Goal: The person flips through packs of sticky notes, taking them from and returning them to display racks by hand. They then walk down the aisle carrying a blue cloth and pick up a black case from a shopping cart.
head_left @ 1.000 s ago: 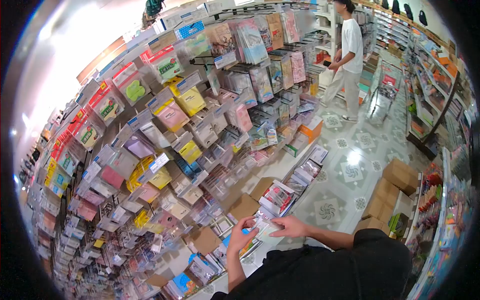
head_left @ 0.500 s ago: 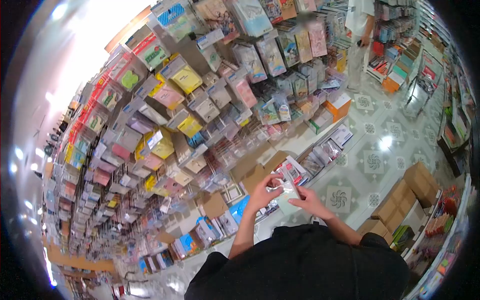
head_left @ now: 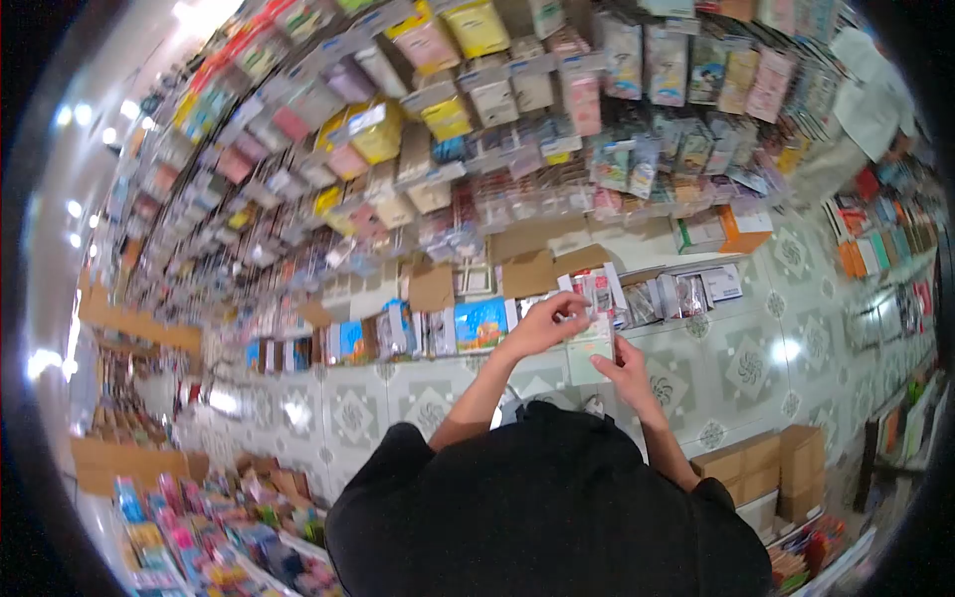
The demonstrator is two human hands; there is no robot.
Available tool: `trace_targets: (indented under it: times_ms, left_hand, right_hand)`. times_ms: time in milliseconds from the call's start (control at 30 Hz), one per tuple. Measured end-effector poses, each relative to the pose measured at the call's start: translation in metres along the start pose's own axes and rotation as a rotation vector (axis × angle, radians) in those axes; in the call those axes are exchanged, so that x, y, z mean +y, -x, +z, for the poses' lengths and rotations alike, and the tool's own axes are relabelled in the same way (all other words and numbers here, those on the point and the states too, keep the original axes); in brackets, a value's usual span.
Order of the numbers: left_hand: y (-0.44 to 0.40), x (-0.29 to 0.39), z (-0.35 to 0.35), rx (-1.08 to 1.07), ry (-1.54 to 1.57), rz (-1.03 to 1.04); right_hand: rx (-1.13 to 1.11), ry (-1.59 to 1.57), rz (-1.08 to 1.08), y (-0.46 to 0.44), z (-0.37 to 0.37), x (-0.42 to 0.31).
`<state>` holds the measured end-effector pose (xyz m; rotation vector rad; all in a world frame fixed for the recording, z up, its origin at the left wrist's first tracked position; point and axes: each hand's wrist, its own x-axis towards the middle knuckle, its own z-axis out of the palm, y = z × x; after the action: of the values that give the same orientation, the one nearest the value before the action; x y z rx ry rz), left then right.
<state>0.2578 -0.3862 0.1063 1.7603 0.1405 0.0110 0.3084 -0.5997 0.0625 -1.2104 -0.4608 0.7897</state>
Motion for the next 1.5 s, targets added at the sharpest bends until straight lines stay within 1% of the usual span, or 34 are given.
trace_targets:
  times_ms: [33, 67, 100, 167, 233, 267, 367, 400, 467, 533, 567, 633, 767, 833, 967, 1167, 1233, 1500]
  left_hand:
    - [0.000, 0.001, -0.002, 0.033, 0.014, -0.015]
    - [0.000, 0.001, -0.004, -0.010, 0.070, -0.023]
    - [0.001, 0.005, -0.008, -0.056, 0.124, -0.026]
    - [0.009, 0.025, -0.015, -0.056, 0.112, -0.057]
    - [0.014, 0.031, -0.021, -0.125, 0.088, -0.136]
    - [0.014, 0.019, -0.023, -0.135, 0.107, -0.092]
    - [0.024, 0.016, -0.031, -0.153, 0.140, -0.064]
    - [0.028, 0.016, -0.034, -0.151, 0.160, -0.113]
    - [0.035, 0.019, -0.040, -0.146, 0.167, -0.111]
    - [0.041, 0.015, -0.043, -0.119, 0.169, -0.101]
    - [0.042, 0.014, -0.044, -0.121, 0.175, -0.101]
    - [0.047, 0.015, -0.047, -0.089, 0.106, -0.033]
    - [0.051, 0.013, -0.051, -0.090, 0.086, -0.047]
    - [0.052, 0.011, -0.052, -0.121, 0.116, -0.021]
    - [0.055, -0.005, -0.049, -0.129, 0.177, 0.003]
    - [0.073, -0.020, -0.039, -0.037, 0.322, -0.019]
    - [0.079, -0.022, -0.036, 0.001, 0.345, -0.072]
    - [0.124, -0.028, -0.028, 0.109, 0.312, -0.153]
  right_hand:
    - [-0.001, -0.009, -0.017, 0.000, 0.002, -0.006]
    - [-0.029, 0.027, 0.065, 0.003, 0.000, -0.015]
    - [-0.054, 0.033, 0.086, 0.003, 0.000, -0.014]
    - [-0.089, 0.064, 0.029, 0.002, -0.002, -0.012]
    - [-0.124, 0.075, 0.065, 0.001, -0.006, -0.013]
    - [-0.159, 0.108, 0.067, 0.000, -0.007, -0.013]
    - [-0.213, 0.149, 0.090, -0.002, -0.002, -0.022]
    - [-0.244, 0.157, 0.069, -0.004, -0.001, -0.021]
    - [-0.268, 0.170, 0.050, -0.006, 0.004, -0.023]
    - [-0.315, 0.190, 0.125, -0.006, 0.010, -0.028]
    - [-0.313, 0.193, 0.129, -0.007, 0.013, -0.026]
    - [-0.304, 0.155, 0.085, -0.007, 0.019, -0.020]
    - [-0.317, 0.142, 0.085, -0.007, 0.028, -0.015]
    - [-0.287, 0.201, 0.093, -0.007, 0.030, -0.014]
    - [-0.317, 0.182, 0.148, -0.007, 0.027, -0.013]
    - [-0.403, 0.186, 0.184, -0.011, 0.024, -0.009]
    - [-0.426, 0.190, 0.204, -0.011, 0.022, -0.005]
    - [-0.542, 0.171, 0.306, -0.008, 0.033, 0.016]
